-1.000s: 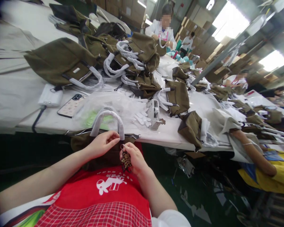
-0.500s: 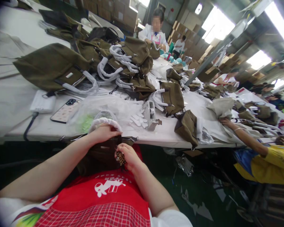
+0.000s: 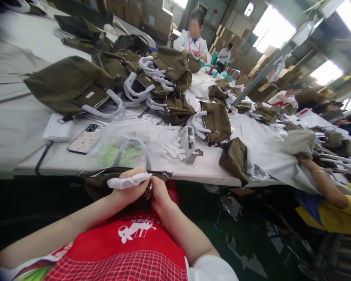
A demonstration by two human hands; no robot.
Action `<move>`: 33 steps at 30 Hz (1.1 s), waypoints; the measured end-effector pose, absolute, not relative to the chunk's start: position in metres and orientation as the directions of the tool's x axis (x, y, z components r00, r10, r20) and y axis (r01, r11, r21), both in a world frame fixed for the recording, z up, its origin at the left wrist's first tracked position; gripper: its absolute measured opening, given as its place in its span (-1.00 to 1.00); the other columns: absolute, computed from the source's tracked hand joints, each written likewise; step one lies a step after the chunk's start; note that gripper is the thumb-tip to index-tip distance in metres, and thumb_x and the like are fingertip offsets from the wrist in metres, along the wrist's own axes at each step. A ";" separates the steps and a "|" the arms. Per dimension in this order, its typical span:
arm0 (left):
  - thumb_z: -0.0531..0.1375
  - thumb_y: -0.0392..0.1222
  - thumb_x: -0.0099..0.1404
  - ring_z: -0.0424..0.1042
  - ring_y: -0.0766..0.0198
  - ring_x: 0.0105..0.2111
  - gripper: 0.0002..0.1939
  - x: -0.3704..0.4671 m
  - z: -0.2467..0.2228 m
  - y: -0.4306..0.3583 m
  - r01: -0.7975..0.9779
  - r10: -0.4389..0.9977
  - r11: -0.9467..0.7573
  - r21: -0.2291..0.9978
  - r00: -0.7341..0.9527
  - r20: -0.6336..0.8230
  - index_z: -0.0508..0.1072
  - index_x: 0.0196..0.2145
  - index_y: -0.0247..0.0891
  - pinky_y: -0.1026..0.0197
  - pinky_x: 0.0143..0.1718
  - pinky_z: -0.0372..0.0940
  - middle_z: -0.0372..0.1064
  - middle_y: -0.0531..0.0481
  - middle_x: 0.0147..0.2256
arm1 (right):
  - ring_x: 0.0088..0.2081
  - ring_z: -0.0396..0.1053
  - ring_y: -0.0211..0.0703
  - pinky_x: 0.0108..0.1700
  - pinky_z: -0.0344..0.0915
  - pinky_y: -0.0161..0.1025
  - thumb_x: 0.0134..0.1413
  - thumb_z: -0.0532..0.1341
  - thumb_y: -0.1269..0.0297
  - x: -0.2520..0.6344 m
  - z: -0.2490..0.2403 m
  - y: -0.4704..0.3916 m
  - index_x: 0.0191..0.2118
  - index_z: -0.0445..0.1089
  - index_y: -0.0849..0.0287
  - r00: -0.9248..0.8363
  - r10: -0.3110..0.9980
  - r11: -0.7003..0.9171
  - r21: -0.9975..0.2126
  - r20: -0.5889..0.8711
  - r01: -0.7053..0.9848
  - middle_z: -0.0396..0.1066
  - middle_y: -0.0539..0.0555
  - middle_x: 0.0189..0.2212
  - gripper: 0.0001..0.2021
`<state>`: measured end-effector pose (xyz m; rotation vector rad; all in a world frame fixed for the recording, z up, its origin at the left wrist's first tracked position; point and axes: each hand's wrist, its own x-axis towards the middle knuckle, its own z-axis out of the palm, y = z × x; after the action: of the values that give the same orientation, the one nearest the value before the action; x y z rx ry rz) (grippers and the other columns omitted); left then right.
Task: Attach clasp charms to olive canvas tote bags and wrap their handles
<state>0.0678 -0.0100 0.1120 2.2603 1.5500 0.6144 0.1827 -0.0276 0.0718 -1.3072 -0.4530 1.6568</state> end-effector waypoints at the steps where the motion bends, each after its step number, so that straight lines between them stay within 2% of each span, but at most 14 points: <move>1: -0.03 -0.16 0.37 0.45 0.05 -0.39 -0.70 0.067 0.110 -0.013 0.771 0.930 -0.368 0.520 0.323 0.178 0.41 -0.42 -0.29 0.07 -0.31 0.29 0.41 -0.19 -0.43 | -0.55 0.32 -0.20 -0.50 0.24 -0.30 -0.10 0.19 0.21 0.182 0.073 -0.028 -0.44 0.34 0.16 0.018 0.810 -0.505 -0.712 -0.586 -0.487 0.36 -0.03 -0.61 -0.87; 4: 0.01 -0.10 0.33 0.42 0.10 -0.45 -0.69 0.061 0.105 -0.013 0.695 0.958 -0.280 0.662 0.241 0.153 0.36 -0.51 -0.24 0.09 -0.35 0.27 0.39 -0.14 -0.48 | -0.61 0.26 -0.25 -0.55 0.20 -0.33 -0.11 0.18 0.26 0.182 0.076 -0.032 -0.49 0.29 0.14 -0.010 0.784 -0.494 -0.614 -0.620 -0.616 0.33 -0.05 -0.64 -0.92; 7: 0.06 0.02 0.24 0.39 0.14 -0.54 -0.68 0.052 0.098 -0.004 0.549 0.995 -0.079 0.832 0.093 0.032 0.30 -0.57 -0.20 0.13 -0.45 0.28 0.38 -0.07 -0.56 | -0.63 0.23 -0.30 -0.57 0.16 -0.37 -0.06 0.23 0.19 0.185 0.077 -0.037 -0.48 0.28 0.14 -0.055 0.867 -0.420 -0.667 -0.495 -0.616 0.35 -0.06 -0.63 -0.84; 10: 0.13 0.08 0.15 0.44 0.17 -0.55 -0.68 0.044 0.092 0.007 0.291 0.986 0.138 0.947 0.045 -0.158 0.36 -0.51 -0.23 0.17 -0.50 0.31 0.45 -0.04 -0.54 | -0.61 0.28 -0.29 -0.55 0.19 -0.37 -0.03 0.28 0.05 0.192 0.077 -0.036 -0.42 0.35 0.16 -0.107 0.902 -0.419 -0.791 -0.418 -0.446 0.42 -0.01 -0.61 -0.74; 13: 0.26 0.11 0.01 0.46 0.16 -0.51 -0.65 0.039 0.091 0.012 0.099 0.962 0.263 0.960 0.054 -0.269 0.40 -0.50 -0.26 0.18 -0.46 0.33 0.48 -0.03 -0.53 | -0.61 0.31 -0.31 -0.54 0.21 -0.39 -0.11 0.37 0.02 0.197 0.075 -0.032 -0.41 0.39 0.19 -0.109 0.910 -0.415 -0.884 -0.400 -0.214 0.45 0.00 -0.60 -0.68; 15: 0.29 0.11 -0.03 0.43 0.17 -0.54 -0.65 0.038 0.094 0.012 0.134 0.967 0.245 0.960 0.039 -0.253 0.41 -0.54 -0.26 0.19 -0.47 0.30 0.46 -0.02 -0.56 | -0.60 0.32 -0.32 -0.53 0.22 -0.40 -0.15 0.41 0.04 0.198 0.073 -0.031 -0.41 0.39 0.18 -0.082 0.921 -0.390 -0.901 -0.381 -0.189 0.45 -0.02 -0.58 -0.67; 19: 0.25 0.13 0.04 0.42 0.17 -0.53 -0.63 0.037 0.101 0.008 0.174 0.984 0.165 0.971 0.030 -0.173 0.44 -0.58 -0.27 0.19 -0.46 0.28 0.47 -0.04 -0.57 | -0.54 0.38 -0.31 -0.48 0.27 -0.41 -0.16 0.43 0.03 0.193 0.073 -0.034 -0.36 0.39 0.17 -0.055 0.911 -0.391 -0.815 -0.408 -0.427 0.49 -0.02 -0.52 -0.65; 22: 0.22 0.17 0.09 0.44 0.13 -0.50 -0.59 0.031 0.105 0.005 0.228 0.991 0.117 0.966 0.035 -0.129 0.46 -0.59 -0.25 0.18 -0.44 0.31 0.48 -0.06 -0.57 | -0.54 0.37 -0.32 -0.48 0.27 -0.41 -0.15 0.44 0.03 0.190 0.077 -0.035 -0.35 0.39 0.18 -0.123 0.908 -0.408 -0.777 -0.401 -0.480 0.49 -0.01 -0.51 -0.63; 25: 0.21 0.19 0.11 0.48 0.08 -0.45 -0.60 0.019 0.110 0.005 0.336 0.997 0.072 0.939 0.003 -0.077 0.47 -0.58 -0.21 0.16 -0.40 0.35 0.50 -0.05 -0.55 | -0.50 0.39 -0.31 -0.42 0.30 -0.38 -0.09 0.40 0.01 0.193 0.083 -0.034 -0.30 0.40 0.18 -0.210 0.915 -0.400 -0.839 -0.344 -0.370 0.50 0.00 -0.46 -0.64; 29: 0.19 0.23 0.11 0.52 0.04 -0.39 -0.59 0.002 0.116 0.007 0.448 0.995 0.092 0.889 -0.068 -0.069 0.48 -0.55 -0.17 0.14 -0.38 0.36 0.53 -0.03 -0.51 | -0.39 0.43 -0.24 -0.31 0.33 -0.31 -0.03 0.37 0.12 0.201 0.086 -0.038 -0.16 0.42 0.15 -0.185 0.959 -0.236 -0.967 -0.217 -0.094 0.50 0.00 -0.38 -0.67; 33: 0.24 0.24 0.05 0.54 0.01 -0.36 -0.58 -0.011 0.114 0.016 0.462 0.973 0.213 0.861 -0.183 -0.142 0.51 -0.46 -0.21 0.14 -0.39 0.36 0.55 -0.05 -0.47 | -0.40 0.41 -0.18 -0.30 0.32 -0.27 0.11 0.24 0.14 0.220 0.083 -0.040 -0.28 0.46 0.13 -0.059 0.993 -0.084 -0.975 -0.098 0.205 0.49 0.02 -0.43 -0.82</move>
<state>-0.0112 0.0162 0.1142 1.3422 1.7627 0.8915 0.2203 -0.0402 0.0828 -1.3960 -1.3671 1.2260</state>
